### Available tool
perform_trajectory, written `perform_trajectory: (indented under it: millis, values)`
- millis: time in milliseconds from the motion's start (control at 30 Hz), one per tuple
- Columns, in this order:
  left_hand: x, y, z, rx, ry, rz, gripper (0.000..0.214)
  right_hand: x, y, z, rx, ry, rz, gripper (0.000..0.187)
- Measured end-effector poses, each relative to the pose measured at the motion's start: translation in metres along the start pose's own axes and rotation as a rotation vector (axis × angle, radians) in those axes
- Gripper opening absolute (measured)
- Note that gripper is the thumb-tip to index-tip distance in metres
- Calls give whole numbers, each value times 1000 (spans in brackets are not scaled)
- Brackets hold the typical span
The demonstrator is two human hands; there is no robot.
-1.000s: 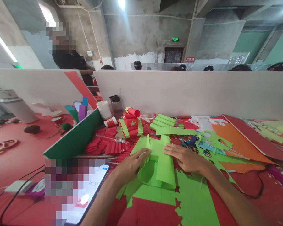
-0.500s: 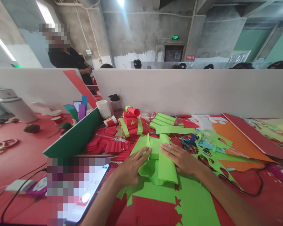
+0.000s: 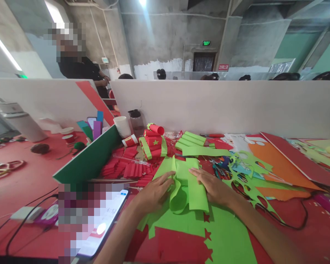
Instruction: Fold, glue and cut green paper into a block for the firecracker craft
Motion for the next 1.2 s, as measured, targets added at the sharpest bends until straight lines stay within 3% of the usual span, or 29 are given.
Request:
perform_trajectory:
  millis: [133, 267, 367, 500, 633, 767, 833, 933, 1100, 1200]
  values:
    - [0, -1, 2, 107, 16, -6, 50, -3, 2, -1, 88, -29, -25, 16]
    - [-1, -4, 2, 130, 44, -64, 46, -7, 2, 3, 135, -98, -54, 18]
    - [-1, -4, 4, 103, 45, -74, 58, -8, 6, 9, 102, -137, 52, 16]
    - [2, -4, 8, 93, 44, -46, 71, -9, 8, 9, -3, -69, 152, 17]
    - [6, -5, 10, 110, 50, -13, 66, -12, 4, 6, -119, 29, 72, 33]
    - [8, -6, 11, 150, 51, 24, 47, -16, -1, 3, -209, 104, -54, 57]
    - [9, -7, 12, 166, 47, 25, 40, -16, -1, 2, -224, 118, -65, 60]
    - [10, -8, 14, 187, 50, 20, 39, -13, 1, 0, -190, 115, -48, 41]
    - [10, -8, 16, 180, 56, 21, 54, -12, 5, 1, -24, 30, -15, 7]
    - [9, -8, 16, 157, 56, 39, 56, -14, 7, 8, 47, -47, 27, 12]
Point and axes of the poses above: each hand's wrist, its own x-axis towards the middle knuckle, its own y-axis out of the back of the hand, z = x × y, the point moved 5 cm from there along x, towards the middle knuckle, and after that the axes turned 12 degrees about -y, right-handed, at the moved point
